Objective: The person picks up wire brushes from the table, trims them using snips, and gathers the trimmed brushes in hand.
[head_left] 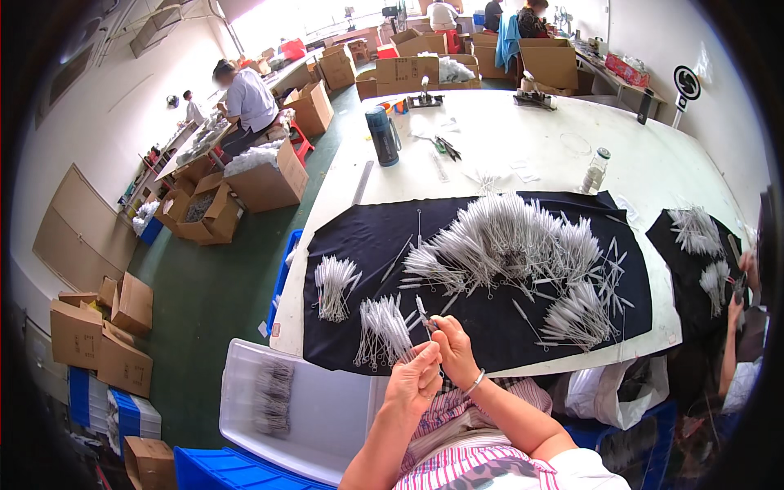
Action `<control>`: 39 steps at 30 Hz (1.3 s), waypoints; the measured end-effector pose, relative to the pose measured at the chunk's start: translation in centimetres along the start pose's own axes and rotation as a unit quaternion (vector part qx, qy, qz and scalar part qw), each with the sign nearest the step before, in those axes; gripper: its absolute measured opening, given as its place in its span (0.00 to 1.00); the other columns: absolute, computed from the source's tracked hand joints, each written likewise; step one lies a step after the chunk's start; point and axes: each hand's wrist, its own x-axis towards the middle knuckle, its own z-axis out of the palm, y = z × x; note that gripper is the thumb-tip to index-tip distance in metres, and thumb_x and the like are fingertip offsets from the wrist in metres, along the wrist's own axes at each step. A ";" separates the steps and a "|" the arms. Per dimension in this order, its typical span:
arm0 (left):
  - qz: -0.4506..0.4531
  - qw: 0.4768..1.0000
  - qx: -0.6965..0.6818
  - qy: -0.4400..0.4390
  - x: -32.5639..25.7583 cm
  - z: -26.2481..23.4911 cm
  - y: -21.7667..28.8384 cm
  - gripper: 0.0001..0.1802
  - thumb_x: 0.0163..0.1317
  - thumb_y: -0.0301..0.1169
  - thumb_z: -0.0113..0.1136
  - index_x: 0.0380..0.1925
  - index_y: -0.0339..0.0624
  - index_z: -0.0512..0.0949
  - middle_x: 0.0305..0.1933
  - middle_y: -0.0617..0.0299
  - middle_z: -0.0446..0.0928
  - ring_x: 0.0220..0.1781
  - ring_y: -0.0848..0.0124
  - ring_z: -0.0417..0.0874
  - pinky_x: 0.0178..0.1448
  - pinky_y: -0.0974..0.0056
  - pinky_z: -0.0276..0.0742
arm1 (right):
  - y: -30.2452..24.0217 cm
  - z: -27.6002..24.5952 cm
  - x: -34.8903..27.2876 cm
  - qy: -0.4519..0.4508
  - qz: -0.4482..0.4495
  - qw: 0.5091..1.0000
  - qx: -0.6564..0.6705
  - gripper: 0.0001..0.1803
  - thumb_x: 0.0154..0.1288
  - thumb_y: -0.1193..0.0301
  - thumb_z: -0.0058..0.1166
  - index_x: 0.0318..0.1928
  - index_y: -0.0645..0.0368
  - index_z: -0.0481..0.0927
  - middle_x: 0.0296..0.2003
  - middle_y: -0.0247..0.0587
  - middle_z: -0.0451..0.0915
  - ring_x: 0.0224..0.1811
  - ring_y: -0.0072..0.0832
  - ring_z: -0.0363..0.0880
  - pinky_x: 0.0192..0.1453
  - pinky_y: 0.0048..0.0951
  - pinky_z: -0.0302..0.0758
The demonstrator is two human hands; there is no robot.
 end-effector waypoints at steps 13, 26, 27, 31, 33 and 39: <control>-0.011 1.000 -0.016 0.025 -0.1 0.0 -0.1 0.06 0.56 0.28 0.53 0.22 0.41 0.73 0.17 0.67 0.72 0.07 0.85 0.56 0.09 0.77 0.45 | 0.3 -2.4 0.6 -0.020 0.037 0.999 0.012 0.12 0.63 0.68 0.42 0.42 0.63 0.73 0.31 0.34 0.70 0.33 0.20 0.67 0.37 0.19 0.64; -0.004 1.000 0.002 0.021 -0.2 0.2 -0.3 0.04 0.56 0.28 0.54 0.24 0.42 0.72 0.18 0.68 0.71 0.07 0.86 0.57 0.09 0.78 0.45 | 0.1 -0.6 -0.2 -0.037 0.035 0.995 0.087 0.13 0.62 0.68 0.44 0.43 0.64 0.72 0.28 0.38 0.68 0.30 0.25 0.67 0.34 0.22 0.65; -0.007 1.000 0.002 0.023 -0.3 0.4 -0.3 0.04 0.55 0.28 0.56 0.24 0.42 0.73 0.17 0.69 0.70 0.07 0.85 0.56 0.09 0.77 0.46 | -0.1 -0.5 -0.1 -0.040 0.036 0.995 0.083 0.13 0.62 0.69 0.44 0.43 0.64 0.71 0.28 0.39 0.68 0.30 0.26 0.68 0.35 0.23 0.65; -0.012 0.999 0.002 0.029 -0.4 0.3 -0.4 0.05 0.54 0.29 0.57 0.24 0.41 0.73 0.16 0.70 0.68 0.07 0.85 0.56 0.10 0.77 0.46 | 0.1 -0.5 0.2 -0.040 0.014 0.998 0.052 0.13 0.60 0.70 0.45 0.43 0.65 0.71 0.29 0.40 0.69 0.31 0.29 0.68 0.35 0.24 0.66; -0.011 0.999 0.000 0.031 -0.3 0.1 -0.5 0.05 0.54 0.29 0.57 0.24 0.41 0.73 0.16 0.70 0.68 0.07 0.85 0.56 0.10 0.77 0.46 | -0.2 -0.4 0.3 -0.039 0.008 0.998 0.042 0.13 0.60 0.71 0.46 0.42 0.65 0.71 0.29 0.41 0.69 0.30 0.31 0.68 0.35 0.25 0.66; -0.012 1.000 -0.004 0.027 -0.5 0.1 -0.4 0.06 0.54 0.29 0.56 0.24 0.40 0.73 0.16 0.70 0.68 0.07 0.85 0.55 0.10 0.77 0.46 | 0.4 0.1 0.1 -0.035 0.025 0.997 0.056 0.12 0.60 0.70 0.46 0.40 0.65 0.72 0.28 0.41 0.69 0.30 0.29 0.69 0.34 0.25 0.66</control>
